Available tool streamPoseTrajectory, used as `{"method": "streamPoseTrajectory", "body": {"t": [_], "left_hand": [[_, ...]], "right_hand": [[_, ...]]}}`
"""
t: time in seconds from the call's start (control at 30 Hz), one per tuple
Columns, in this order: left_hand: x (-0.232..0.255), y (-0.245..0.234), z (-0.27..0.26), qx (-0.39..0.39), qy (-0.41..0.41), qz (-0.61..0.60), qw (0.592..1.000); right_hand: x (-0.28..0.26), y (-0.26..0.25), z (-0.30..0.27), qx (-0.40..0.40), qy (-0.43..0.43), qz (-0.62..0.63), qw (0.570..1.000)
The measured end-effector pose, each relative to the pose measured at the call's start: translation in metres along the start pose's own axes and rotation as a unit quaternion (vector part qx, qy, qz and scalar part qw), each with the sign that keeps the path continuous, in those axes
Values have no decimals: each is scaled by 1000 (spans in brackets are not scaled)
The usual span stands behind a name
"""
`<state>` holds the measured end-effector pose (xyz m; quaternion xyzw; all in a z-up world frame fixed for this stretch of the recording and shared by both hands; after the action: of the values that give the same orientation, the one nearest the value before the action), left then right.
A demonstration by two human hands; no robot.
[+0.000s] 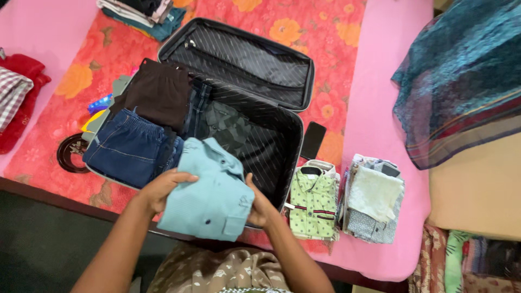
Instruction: The person folds and stacks various shirts and shorts, then places them one by one into an open suitcase. The person handles multiple folded garments including patterned shirts and denim shorts, arranging them neatly inside the suitcase.
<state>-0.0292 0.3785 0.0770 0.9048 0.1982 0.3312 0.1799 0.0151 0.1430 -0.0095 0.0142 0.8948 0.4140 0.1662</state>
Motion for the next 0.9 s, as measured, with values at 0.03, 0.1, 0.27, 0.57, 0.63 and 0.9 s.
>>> {"method": "streamPoseTrajectory", "body": {"t": [0.03,0.1,0.27,0.57,0.63,0.9], "left_hand": [[3,-11,3,15,-8,-8,1000],[13,-31,7,44,-25,-21,998],[52,-47,65,21,-37,69,997],[92,-78,231,105,67,303,945],[94,-90,252,175,118,419,883],[75,-42,238,283,259,755,532]], "right_hand": [[1,10,13,-34,-8,44,998],[-9,27,30,-65,-40,95,993],[-83,48,66,100,-196,-88,972],[-142,10,157,235,-414,-242,845],[-135,-12,186,255,-421,-259,831],[-129,-74,262,349,-276,-433,784]]}}
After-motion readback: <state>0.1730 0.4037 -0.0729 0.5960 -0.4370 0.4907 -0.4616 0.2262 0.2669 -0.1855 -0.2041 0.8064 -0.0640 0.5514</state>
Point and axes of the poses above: each hand's wrist, its own z-axis towards the middle knuckle, its own y-axis out of the palm, x = y × z, the point moved 5 cm from there along z, towards the middle knuckle, and after that the axes turned 1 degree about -x, right-handed, at the moved point
